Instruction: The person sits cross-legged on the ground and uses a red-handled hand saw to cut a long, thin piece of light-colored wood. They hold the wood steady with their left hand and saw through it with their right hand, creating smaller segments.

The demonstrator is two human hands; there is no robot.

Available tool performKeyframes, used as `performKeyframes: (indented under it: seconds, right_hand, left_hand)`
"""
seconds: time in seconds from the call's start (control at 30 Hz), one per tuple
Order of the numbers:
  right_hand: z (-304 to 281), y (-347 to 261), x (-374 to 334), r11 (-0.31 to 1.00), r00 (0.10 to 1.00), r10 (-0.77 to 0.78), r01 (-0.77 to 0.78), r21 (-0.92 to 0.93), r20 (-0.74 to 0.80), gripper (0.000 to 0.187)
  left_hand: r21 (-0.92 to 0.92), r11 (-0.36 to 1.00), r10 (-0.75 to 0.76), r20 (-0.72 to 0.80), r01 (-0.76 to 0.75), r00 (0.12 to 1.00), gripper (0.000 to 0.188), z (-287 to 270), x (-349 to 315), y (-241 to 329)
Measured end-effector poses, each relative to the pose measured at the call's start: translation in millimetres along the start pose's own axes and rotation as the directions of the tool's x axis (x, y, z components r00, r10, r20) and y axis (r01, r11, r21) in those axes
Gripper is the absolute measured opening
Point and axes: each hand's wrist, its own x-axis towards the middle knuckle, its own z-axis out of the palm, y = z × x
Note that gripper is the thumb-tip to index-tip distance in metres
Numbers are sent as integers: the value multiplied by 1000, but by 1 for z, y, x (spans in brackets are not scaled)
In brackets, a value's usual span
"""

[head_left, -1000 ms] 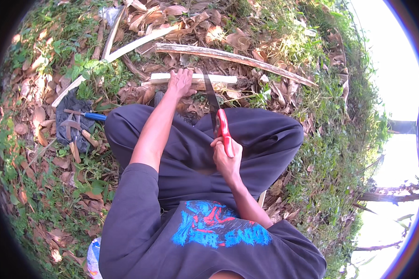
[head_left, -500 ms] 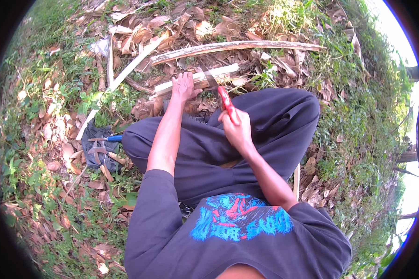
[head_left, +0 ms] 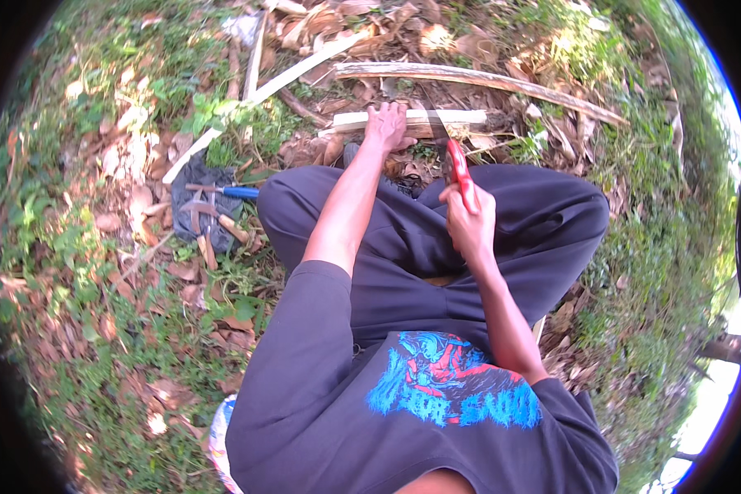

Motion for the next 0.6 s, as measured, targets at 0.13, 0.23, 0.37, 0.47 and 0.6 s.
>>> performKeyframes:
  seconds: [0.13,0.23,0.37,0.47,0.6]
  right_hand:
    - [-17,-1,-50,997,999,0,4,-77,51,20]
    - [-13,-20,-42,990,991,117,-121,72,57,18]
    - [7,-16,1,981,985,165,-170,96,57,16]
    - [6,-14,-3,979,988,151,-155,132,37,16]
    - [-2,-18,-40,985,989,151,-151,81,13,17]
  left_hand:
    - [-47,998,-45,-22,44,999,93,0,-4,5]
    - [-43,998,-53,21,54,998,90,2,-1,0]
    - [-72,997,-38,13,39,999,88,-5,0,-1]
    - [-67,997,-44,43,46,998,88,-8,1,0]
    - [-57,997,-44,19,45,999,89,-4,4,4]
